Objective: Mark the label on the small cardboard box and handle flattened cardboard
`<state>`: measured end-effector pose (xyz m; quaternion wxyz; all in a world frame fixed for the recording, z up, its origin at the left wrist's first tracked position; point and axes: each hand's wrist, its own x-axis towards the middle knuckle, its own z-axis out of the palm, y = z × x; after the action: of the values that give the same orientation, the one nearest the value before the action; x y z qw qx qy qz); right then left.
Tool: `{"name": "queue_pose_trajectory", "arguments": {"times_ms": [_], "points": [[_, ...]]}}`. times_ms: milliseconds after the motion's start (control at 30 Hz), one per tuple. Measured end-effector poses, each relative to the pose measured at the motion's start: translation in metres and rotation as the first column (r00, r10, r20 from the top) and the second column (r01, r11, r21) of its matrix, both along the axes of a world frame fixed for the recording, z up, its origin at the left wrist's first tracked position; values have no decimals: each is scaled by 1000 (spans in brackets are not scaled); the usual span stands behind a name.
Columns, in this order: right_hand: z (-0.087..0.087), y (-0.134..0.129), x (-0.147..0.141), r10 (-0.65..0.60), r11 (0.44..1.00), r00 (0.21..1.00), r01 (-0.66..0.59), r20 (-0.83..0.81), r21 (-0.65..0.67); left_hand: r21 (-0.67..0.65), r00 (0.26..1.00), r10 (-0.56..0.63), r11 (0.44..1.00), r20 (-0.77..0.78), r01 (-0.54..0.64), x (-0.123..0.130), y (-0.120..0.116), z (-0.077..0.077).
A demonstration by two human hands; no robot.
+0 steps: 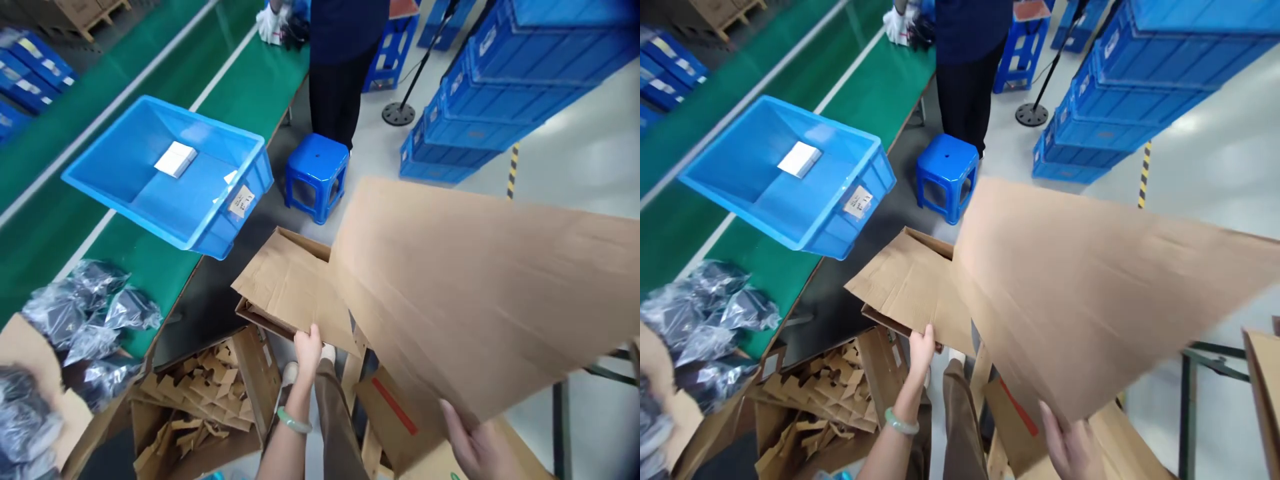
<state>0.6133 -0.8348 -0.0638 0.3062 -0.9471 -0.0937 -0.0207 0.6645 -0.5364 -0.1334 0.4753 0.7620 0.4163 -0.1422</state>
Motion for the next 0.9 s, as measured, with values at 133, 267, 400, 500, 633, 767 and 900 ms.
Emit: {"name": "queue_pose_trajectory", "arguments": {"times_ms": [133, 267, 400, 500, 633, 767, 900], "points": [[11, 22, 9, 299, 954, 954, -299, 20, -6, -123, 999, -33, 992, -15, 30, 4, 28, -14], [23, 54, 18, 503, 864, 864, -502, 20, -41, -218, 996, -84, 972, 10, 84, -10, 39, -8], [19, 81, 10, 590, 806, 806, -591, -42, -24, -300, 994, -100, 948, 31, 105, -21, 44, 6], [20, 99, 6, 600, 797, 794, -604, -99, -5, -355, 993, -114, 928, 29, 117, -13, 57, 18], [42, 119, 14, 595, 800, 794, -600, -124, 2, -407, 991, -135, 905, 5, 126, 7, 90, 33], [58, 136, 28, 598, 800, 794, -599, -110, 22, -410, 993, -113, 908, -43, 86, 22, 128, 33], [29, 155, 44, 598, 801, 793, -597, -118, 47, -315, 990, -64, 949, -128, 21, 28, 148, 8]]}}
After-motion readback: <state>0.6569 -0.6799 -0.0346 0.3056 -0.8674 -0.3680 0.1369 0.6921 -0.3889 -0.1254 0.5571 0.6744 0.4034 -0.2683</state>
